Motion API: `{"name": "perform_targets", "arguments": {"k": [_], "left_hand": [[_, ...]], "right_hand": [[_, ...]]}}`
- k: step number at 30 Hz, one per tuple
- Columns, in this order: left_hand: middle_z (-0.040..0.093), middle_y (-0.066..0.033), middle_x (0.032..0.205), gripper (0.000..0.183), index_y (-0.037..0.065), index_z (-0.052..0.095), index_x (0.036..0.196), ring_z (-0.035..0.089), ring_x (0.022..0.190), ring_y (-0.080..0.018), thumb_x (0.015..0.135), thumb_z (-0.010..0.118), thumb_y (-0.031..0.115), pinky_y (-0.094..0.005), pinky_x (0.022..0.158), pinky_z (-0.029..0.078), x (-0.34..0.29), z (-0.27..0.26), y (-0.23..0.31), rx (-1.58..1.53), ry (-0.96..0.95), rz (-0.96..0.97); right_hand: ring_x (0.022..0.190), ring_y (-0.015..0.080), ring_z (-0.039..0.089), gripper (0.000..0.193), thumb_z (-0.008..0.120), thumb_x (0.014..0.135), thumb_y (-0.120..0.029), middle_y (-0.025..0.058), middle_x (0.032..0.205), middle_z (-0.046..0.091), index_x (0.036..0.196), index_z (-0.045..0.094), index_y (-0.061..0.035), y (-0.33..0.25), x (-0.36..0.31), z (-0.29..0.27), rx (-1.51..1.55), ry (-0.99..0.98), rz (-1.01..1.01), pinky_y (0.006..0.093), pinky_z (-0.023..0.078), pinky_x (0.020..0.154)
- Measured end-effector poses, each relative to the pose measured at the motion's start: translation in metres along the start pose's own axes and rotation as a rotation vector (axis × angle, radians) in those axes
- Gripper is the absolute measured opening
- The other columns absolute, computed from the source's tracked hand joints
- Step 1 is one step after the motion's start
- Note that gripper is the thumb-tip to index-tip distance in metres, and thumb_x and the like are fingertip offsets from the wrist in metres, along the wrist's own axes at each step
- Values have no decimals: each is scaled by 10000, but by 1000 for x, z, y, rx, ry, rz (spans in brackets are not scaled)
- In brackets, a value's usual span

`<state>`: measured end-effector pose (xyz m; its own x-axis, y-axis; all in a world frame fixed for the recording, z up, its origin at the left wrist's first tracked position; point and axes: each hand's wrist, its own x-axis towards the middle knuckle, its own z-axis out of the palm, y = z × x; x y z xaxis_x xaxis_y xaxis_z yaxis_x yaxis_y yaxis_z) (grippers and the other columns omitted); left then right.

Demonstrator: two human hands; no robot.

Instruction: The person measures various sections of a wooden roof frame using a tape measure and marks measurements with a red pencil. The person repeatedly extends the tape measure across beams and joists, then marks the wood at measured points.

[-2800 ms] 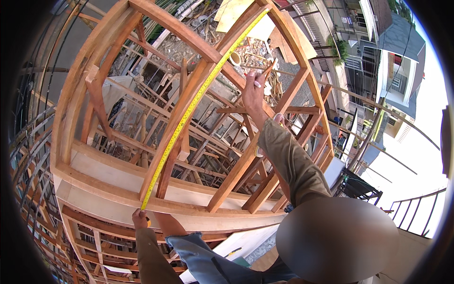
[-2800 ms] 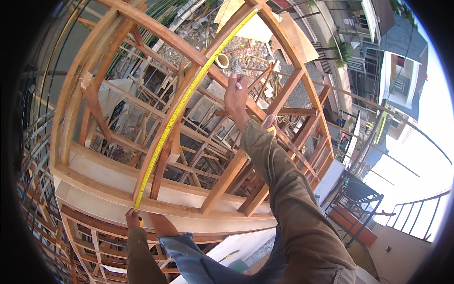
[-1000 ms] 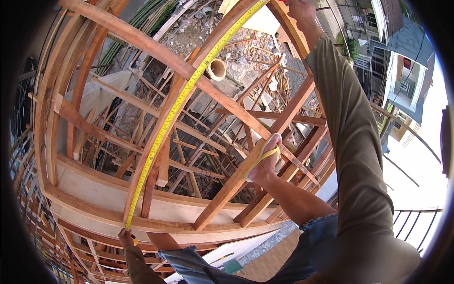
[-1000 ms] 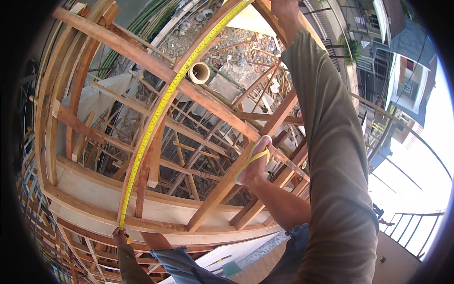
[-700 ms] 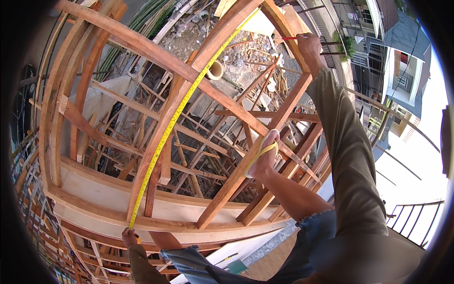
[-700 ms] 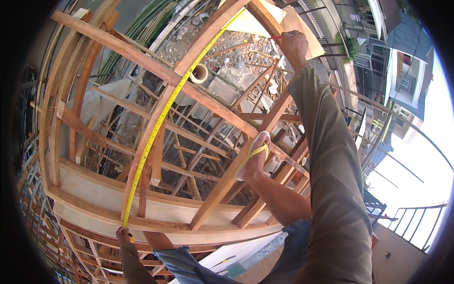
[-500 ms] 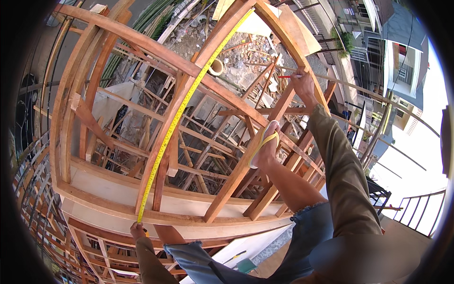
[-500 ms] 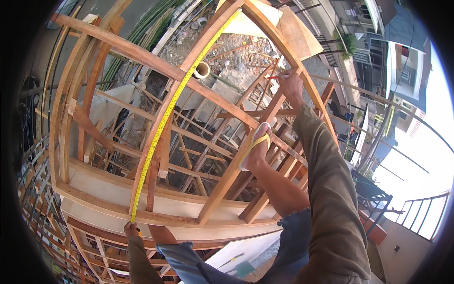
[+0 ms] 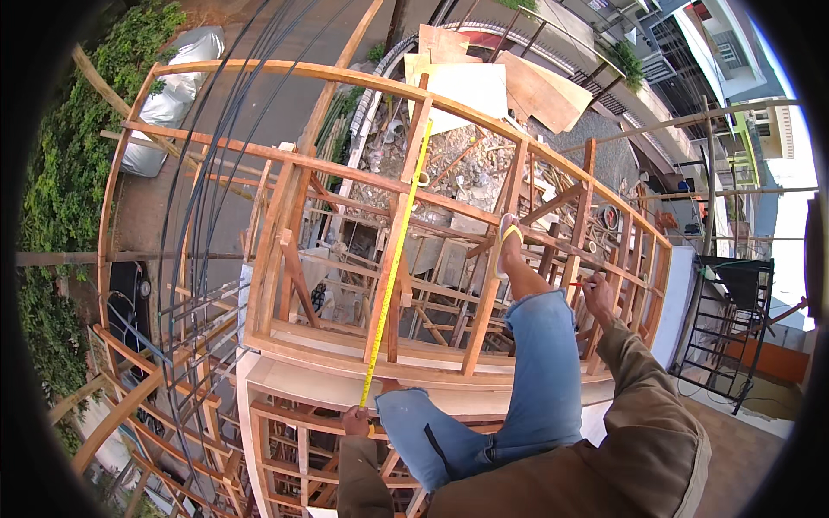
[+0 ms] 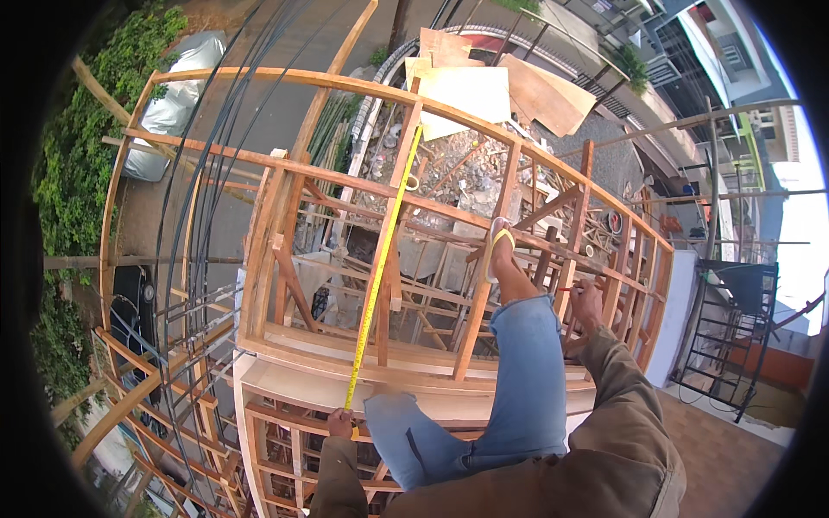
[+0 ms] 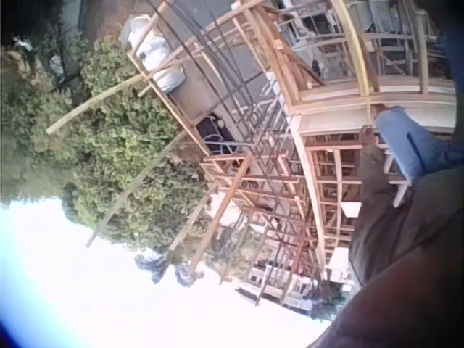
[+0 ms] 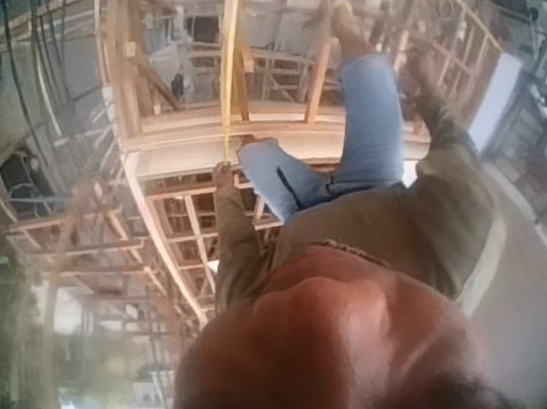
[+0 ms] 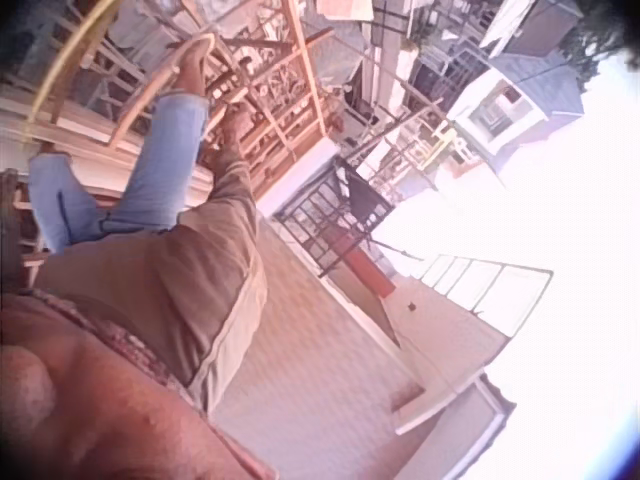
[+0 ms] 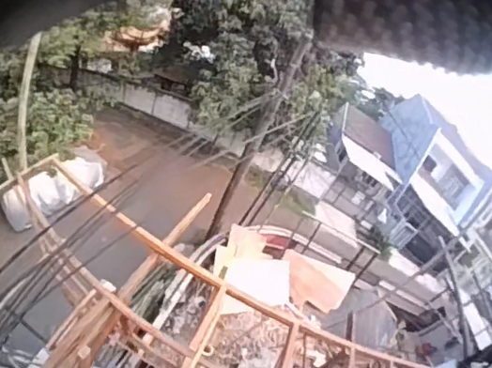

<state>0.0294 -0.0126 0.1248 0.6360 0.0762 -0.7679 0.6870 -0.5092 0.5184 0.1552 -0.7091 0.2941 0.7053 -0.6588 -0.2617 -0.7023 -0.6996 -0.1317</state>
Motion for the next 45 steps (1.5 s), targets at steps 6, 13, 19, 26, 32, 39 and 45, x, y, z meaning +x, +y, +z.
{"name": "perform_targets", "arguments": {"k": [6,13,19,26,32,39,45], "left_hand": [[560,-39,622,197,-25,660,769,514,620,-117,861,665,150,-308,598,438,-42,-96,29,6,-128,113],[662,-57,733,200,-11,709,868,601,645,-134,867,609,163,-299,611,488,-67,-190,43,77,-344,180],[705,-63,779,213,-9,739,858,624,739,-140,846,635,177,-275,721,484,-87,-228,76,225,-369,176],[678,-53,776,173,-3,708,895,610,681,-144,897,603,135,-282,637,501,-78,-218,146,338,-445,96],[640,-69,779,182,-41,639,977,614,633,-174,958,540,111,-278,579,509,-80,-205,194,207,-552,62],[627,-49,808,164,24,609,969,626,694,-164,998,514,155,-291,640,521,-66,-204,198,292,-598,-8],[612,-58,774,159,11,595,961,607,647,-175,986,497,134,-297,583,514,-43,-192,220,329,-595,41]], "right_hand": [[853,422,664,210,623,869,-196,249,865,681,948,644,-3,52,-216,-63,87,80,123,489,516,751],[865,447,649,175,576,909,-175,261,856,668,967,662,-35,65,-433,-14,371,99,419,486,514,755],[902,408,671,219,561,920,-213,230,932,693,993,692,-54,51,-496,35,406,-108,389,470,526,794],[937,392,672,228,582,896,-190,225,936,699,1019,671,-20,54,-508,38,698,-82,598,451,522,840],[1034,424,635,282,590,864,-158,265,1066,666,1097,638,-7,72,-561,35,497,12,682,472,506,899],[1011,461,623,213,559,898,-144,281,1004,663,1013,622,24,84,-636,78,666,-85,918,532,506,842],[956,478,628,202,573,891,-151,284,947,662,957,616,35,72,-701,95,622,-100,942,546,508,804]]}}
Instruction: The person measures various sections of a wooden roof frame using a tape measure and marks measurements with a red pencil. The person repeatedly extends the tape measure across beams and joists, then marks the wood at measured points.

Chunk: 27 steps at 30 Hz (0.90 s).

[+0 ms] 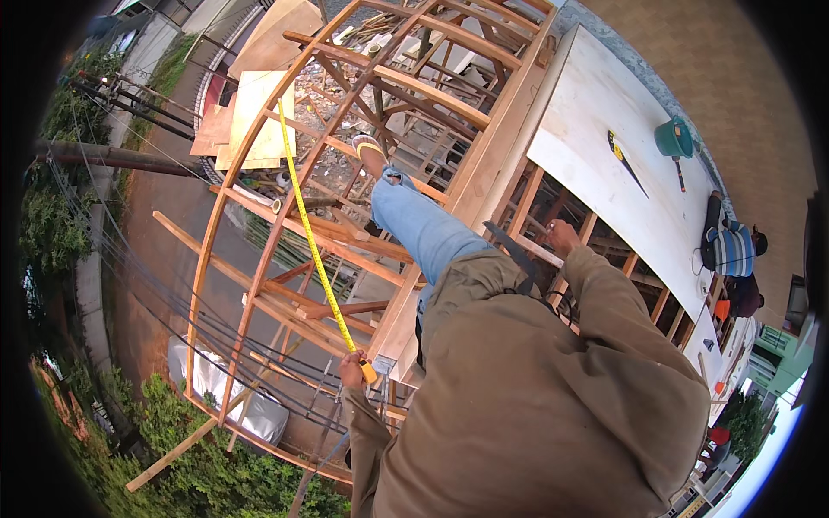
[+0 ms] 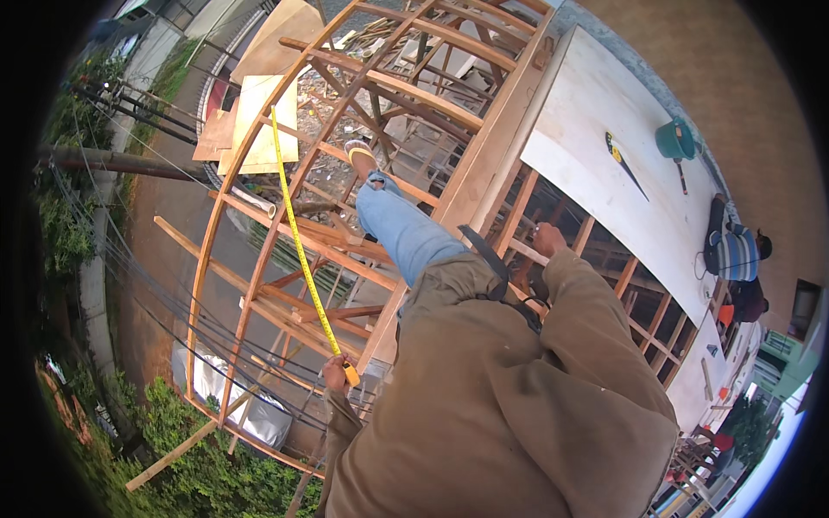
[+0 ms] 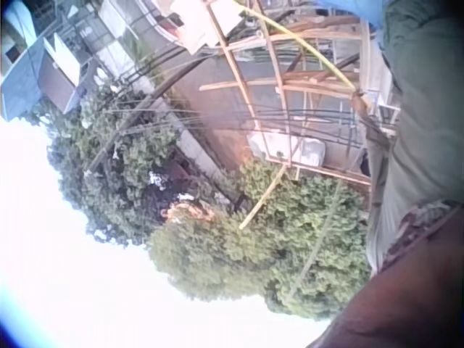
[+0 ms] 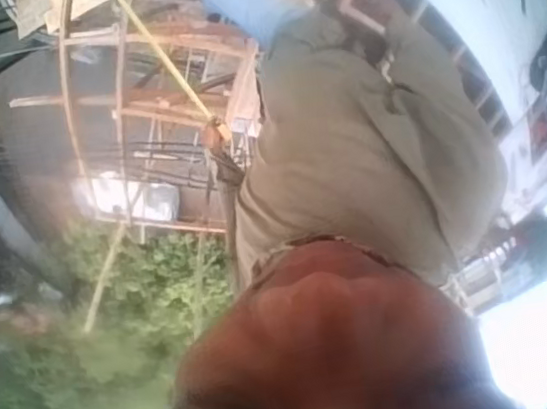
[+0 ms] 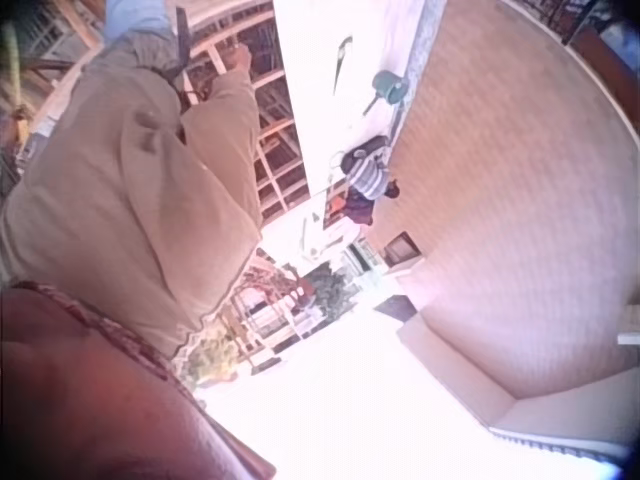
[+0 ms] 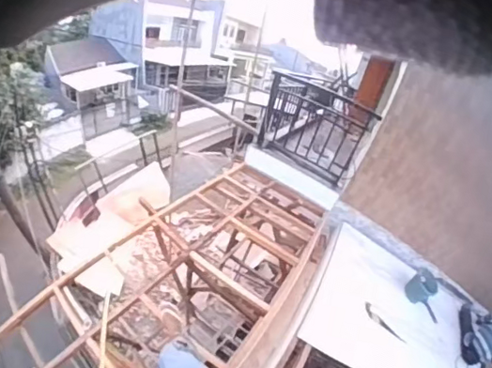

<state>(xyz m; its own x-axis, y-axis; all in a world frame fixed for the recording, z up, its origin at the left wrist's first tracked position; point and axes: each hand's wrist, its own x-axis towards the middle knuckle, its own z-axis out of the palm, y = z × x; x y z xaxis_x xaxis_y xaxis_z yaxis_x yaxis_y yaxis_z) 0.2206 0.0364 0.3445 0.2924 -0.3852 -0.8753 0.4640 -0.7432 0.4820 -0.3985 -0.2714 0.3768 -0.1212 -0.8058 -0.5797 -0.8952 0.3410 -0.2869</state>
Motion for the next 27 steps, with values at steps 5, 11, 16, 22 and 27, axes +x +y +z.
{"name": "perform_targets", "arguments": {"k": [5,11,16,22,27], "left_hand": [[605,-64,766,155,0,584,946,591,617,-175,970,495,124,-298,564,504,33,-24,30,6,-59,89],[595,-47,760,154,8,587,931,590,647,-161,974,494,122,-286,588,496,59,-33,27,67,18,89],[617,-63,777,141,-19,620,928,580,628,-174,959,521,76,-301,570,488,34,-11,-11,-49,4,39],[630,-73,778,136,-7,621,928,620,628,-195,960,537,95,-309,567,518,35,24,-32,-36,-1,-22],[641,-54,763,145,-11,639,918,604,661,-159,957,555,101,-278,600,490,84,34,-8,128,7,170]], "right_hand": [[938,489,621,214,564,905,-182,277,961,659,952,615,20,43,-31,10,74,45,-5,551,497,791],[962,484,617,233,564,908,-212,266,991,661,970,627,4,61,-39,6,99,66,19,549,488,819],[950,474,625,222,559,908,-205,262,972,663,959,625,0,54,-31,-1,79,37,11,540,488,798],[693,212,551,169,458,967,-97,113,782,588,917,569,20,60,-14,9,237,40,4,379,446,643],[917,463,617,179,554,923,-183,251,944,654,968,603,-17,66,-60,-12,170,70,90,526,477,772]]}}
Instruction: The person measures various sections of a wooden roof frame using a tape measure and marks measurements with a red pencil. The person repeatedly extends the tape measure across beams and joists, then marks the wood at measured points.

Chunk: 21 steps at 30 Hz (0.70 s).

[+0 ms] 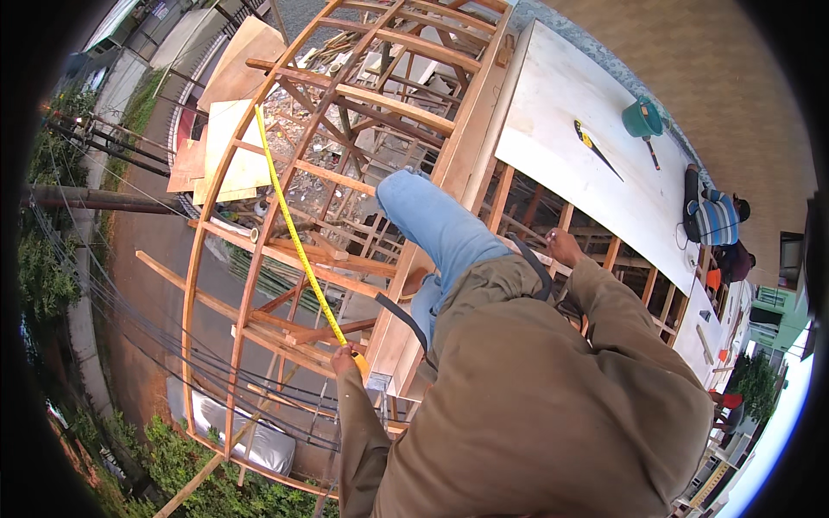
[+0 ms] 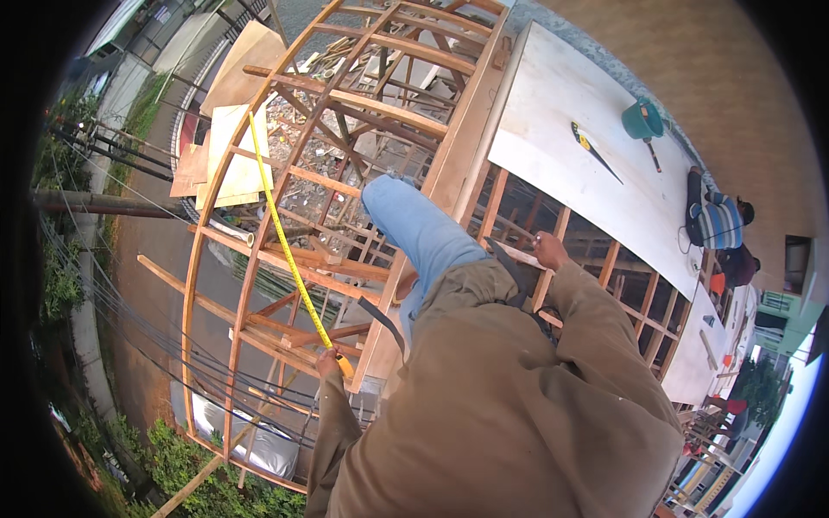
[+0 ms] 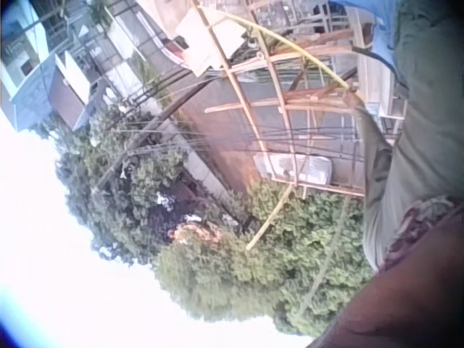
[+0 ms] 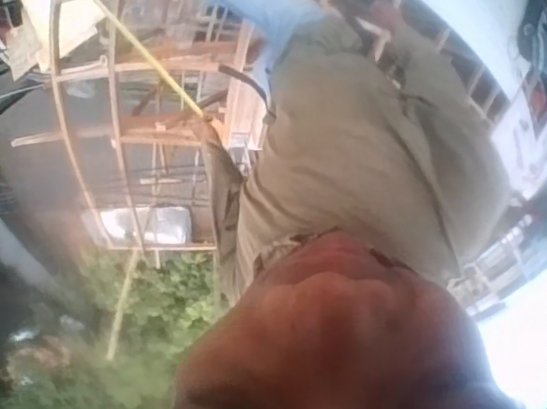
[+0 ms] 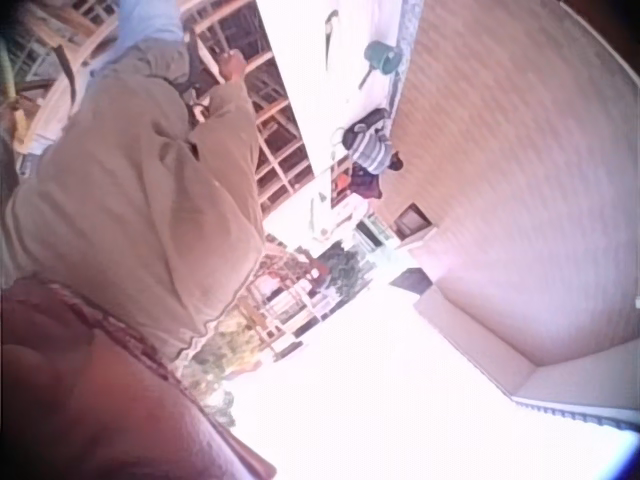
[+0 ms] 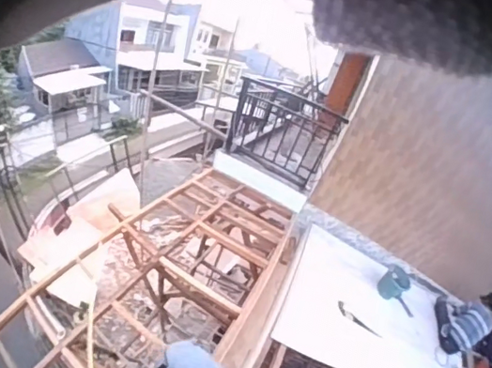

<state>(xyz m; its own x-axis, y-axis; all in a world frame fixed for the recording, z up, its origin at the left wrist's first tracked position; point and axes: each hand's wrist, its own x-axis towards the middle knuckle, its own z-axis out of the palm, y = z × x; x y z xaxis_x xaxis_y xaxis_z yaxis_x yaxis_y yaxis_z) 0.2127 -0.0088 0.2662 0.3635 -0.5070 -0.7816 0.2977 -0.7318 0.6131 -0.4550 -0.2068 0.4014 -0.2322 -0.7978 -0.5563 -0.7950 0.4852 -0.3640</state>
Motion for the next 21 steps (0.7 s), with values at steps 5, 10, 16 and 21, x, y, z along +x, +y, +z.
{"name": "perform_targets", "arguments": {"k": [5,10,16,21], "left_hand": [[642,-44,782,169,9,646,996,621,678,-163,973,535,135,-288,605,502,68,-7,37,35,-30,79],[634,-40,741,198,3,648,889,581,669,-132,980,526,131,-261,604,469,69,-18,54,-44,-20,36],[610,-20,739,195,36,642,862,562,663,-121,975,530,149,-263,596,451,28,-7,9,70,118,-145],[617,-19,745,188,16,661,864,550,675,-111,956,546,133,-276,635,449,-9,11,-40,1,250,11]], "right_hand": [[946,461,617,190,542,923,-185,250,975,657,1013,599,-27,-8,-32,-28,-69,65,35,522,481,789],[964,460,616,228,507,943,-234,252,985,660,1015,599,-39,-31,-13,-51,-201,143,40,544,479,811],[861,434,640,235,505,970,-234,239,896,667,1019,604,-26,-73,42,-77,-276,303,-53,503,487,741],[841,431,649,228,503,960,-231,226,874,677,972,601,-25,-110,116,-94,-291,283,-116,504,487,731]]}}
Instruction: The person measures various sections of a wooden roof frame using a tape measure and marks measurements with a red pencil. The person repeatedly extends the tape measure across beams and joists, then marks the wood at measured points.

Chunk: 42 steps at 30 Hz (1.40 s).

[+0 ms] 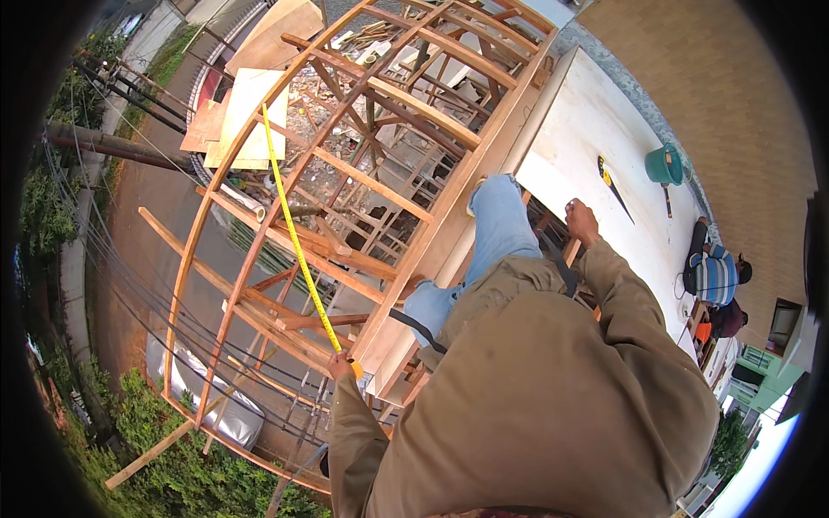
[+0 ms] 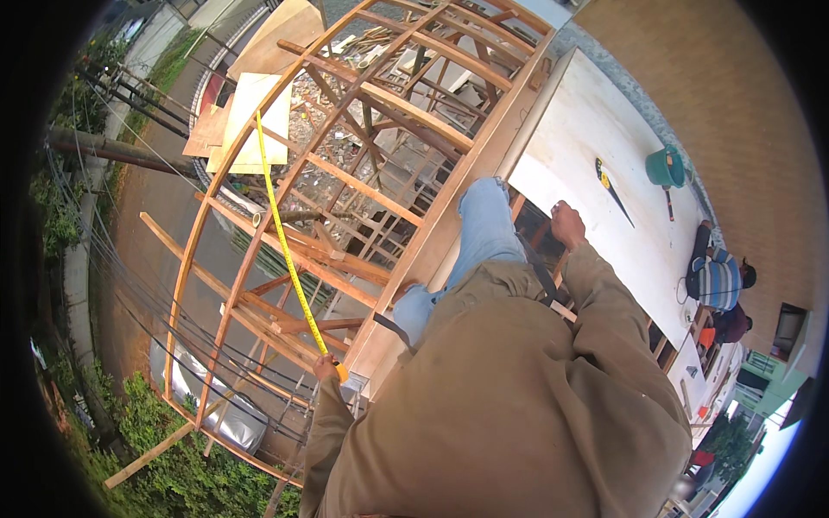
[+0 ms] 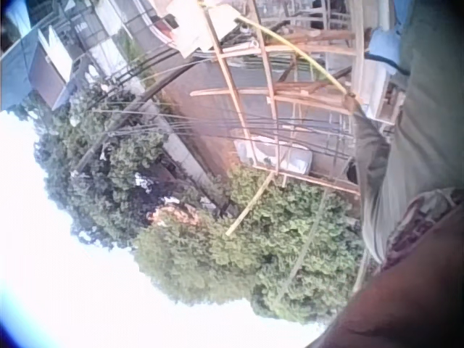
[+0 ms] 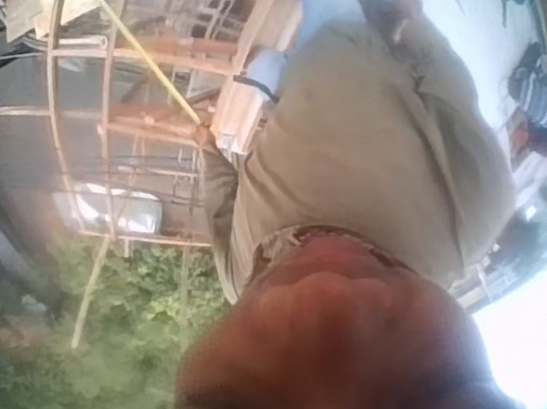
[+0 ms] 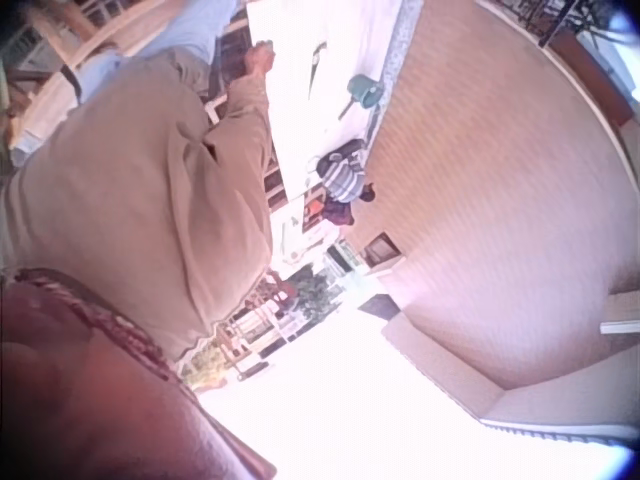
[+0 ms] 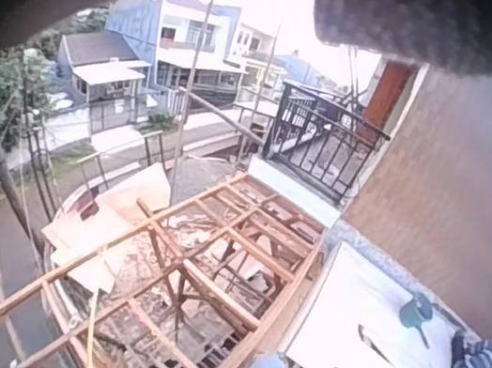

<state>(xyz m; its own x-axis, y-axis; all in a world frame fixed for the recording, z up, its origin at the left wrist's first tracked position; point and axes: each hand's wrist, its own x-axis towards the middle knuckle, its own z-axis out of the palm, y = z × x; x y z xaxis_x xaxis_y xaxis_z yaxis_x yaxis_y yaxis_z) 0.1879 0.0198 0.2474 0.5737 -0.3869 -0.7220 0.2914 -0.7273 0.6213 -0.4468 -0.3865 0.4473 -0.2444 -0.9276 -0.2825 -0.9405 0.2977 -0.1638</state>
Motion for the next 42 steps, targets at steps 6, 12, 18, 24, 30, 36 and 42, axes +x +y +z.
{"name": "perform_targets", "arguments": {"k": [6,12,18,24,30,36,42], "left_hand": [[632,-31,765,181,-6,681,916,564,683,-124,953,554,117,-276,646,459,-75,77,6,-6,164,-127],[647,-48,716,183,-12,697,851,570,661,-120,921,586,117,-278,615,459,-127,279,70,-193,346,-103],[665,-66,728,133,-21,700,865,596,683,-146,887,615,79,-290,656,481,-106,435,167,-272,326,-252],[694,-102,812,136,-39,686,878,646,733,-173,881,589,56,-299,702,512,-35,490,225,-418,255,-310],[693,-98,771,135,-39,704,884,638,713,-177,871,606,54,-293,714,502,-15,496,231,-430,193,-295],[687,-84,768,120,-33,706,868,621,660,-165,872,621,51,-289,623,489,-23,484,232,-520,185,-320],[680,-90,765,110,-38,695,850,624,639,-169,868,639,56,-311,584,492,3,471,209,-592,114,-312]], "right_hand": [[935,453,634,256,501,979,-289,253,954,671,1071,600,-71,-76,205,5,44,-126,-247,534,487,774],[866,415,638,210,521,978,-251,209,880,668,1049,598,-69,-153,406,26,108,-291,-674,499,482,733],[699,245,654,200,513,1003,-203,135,774,665,1047,601,-29,-128,524,-1,323,-305,-702,372,501,641],[645,173,644,203,501,1014,-186,127,787,683,1037,605,-13,66,528,-10,421,-329,-178,323,503,554],[495,221,527,178,479,954,-234,52,655,510,822,504,-117,261,401,-18,556,-650,420,352,395,360],[472,200,533,169,438,970,-225,70,646,533,886,516,-101,255,330,-37,295,-724,384,311,370,340],[473,167,569,95,482,955,-127,75,618,574,907,530,-61,210,277,-72,425,-522,301,284,382,342]]}}
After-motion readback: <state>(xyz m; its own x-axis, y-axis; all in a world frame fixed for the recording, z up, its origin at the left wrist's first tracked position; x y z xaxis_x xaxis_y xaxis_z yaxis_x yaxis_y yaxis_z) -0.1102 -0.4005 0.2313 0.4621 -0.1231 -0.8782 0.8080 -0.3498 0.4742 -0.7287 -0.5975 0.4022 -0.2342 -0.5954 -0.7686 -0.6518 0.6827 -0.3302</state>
